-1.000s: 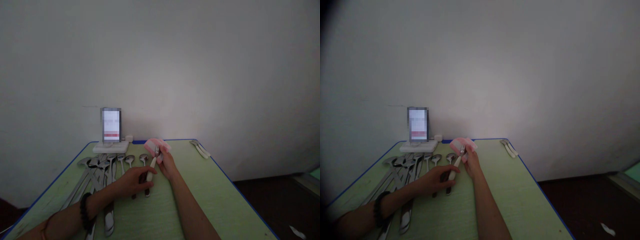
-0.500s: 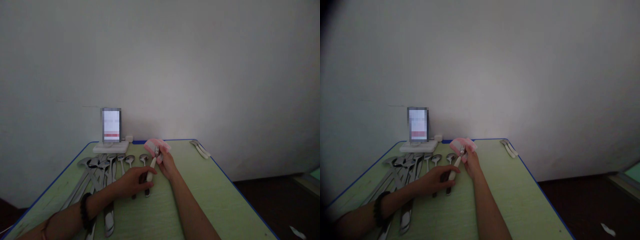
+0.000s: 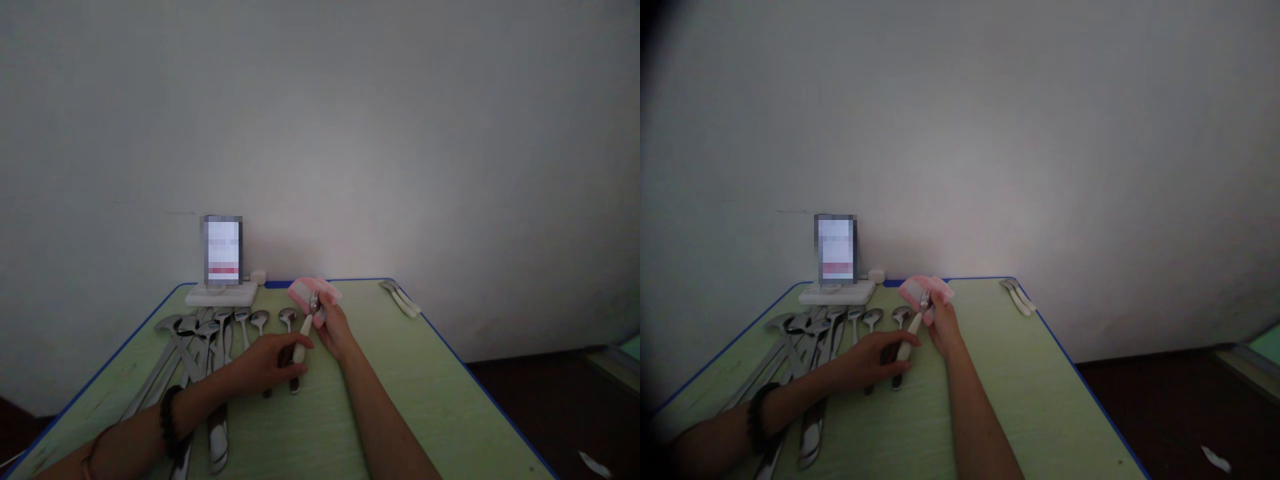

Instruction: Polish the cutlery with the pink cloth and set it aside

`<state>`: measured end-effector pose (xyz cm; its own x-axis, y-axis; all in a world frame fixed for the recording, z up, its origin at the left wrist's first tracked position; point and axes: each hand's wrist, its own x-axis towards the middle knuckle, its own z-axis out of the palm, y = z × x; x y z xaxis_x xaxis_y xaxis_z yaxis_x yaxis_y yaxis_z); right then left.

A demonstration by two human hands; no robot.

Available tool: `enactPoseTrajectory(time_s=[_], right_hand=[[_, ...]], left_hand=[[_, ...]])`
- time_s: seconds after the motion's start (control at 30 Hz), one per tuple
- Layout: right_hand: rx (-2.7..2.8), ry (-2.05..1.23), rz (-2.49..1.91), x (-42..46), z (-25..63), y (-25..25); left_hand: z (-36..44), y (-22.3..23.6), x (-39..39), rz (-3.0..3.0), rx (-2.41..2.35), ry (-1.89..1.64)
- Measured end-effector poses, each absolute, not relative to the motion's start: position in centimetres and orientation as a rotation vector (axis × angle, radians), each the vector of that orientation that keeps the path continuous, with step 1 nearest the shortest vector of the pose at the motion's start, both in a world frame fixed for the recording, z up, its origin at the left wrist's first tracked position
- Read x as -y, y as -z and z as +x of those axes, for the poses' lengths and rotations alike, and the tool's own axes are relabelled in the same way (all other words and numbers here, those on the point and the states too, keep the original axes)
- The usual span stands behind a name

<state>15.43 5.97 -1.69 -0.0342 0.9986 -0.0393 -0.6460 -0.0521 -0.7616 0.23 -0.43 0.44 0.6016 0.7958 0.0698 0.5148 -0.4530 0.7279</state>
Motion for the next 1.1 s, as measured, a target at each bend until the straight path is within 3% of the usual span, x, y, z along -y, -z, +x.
enactPoseTrajectory(time_s=[1.1], right_hand=[[0.741, -1.578, -0.71, -5.47, 15.07, 1.54]], left_hand=[[0.43, -0.63, 0.41, 2.11, -1.1, -0.724]])
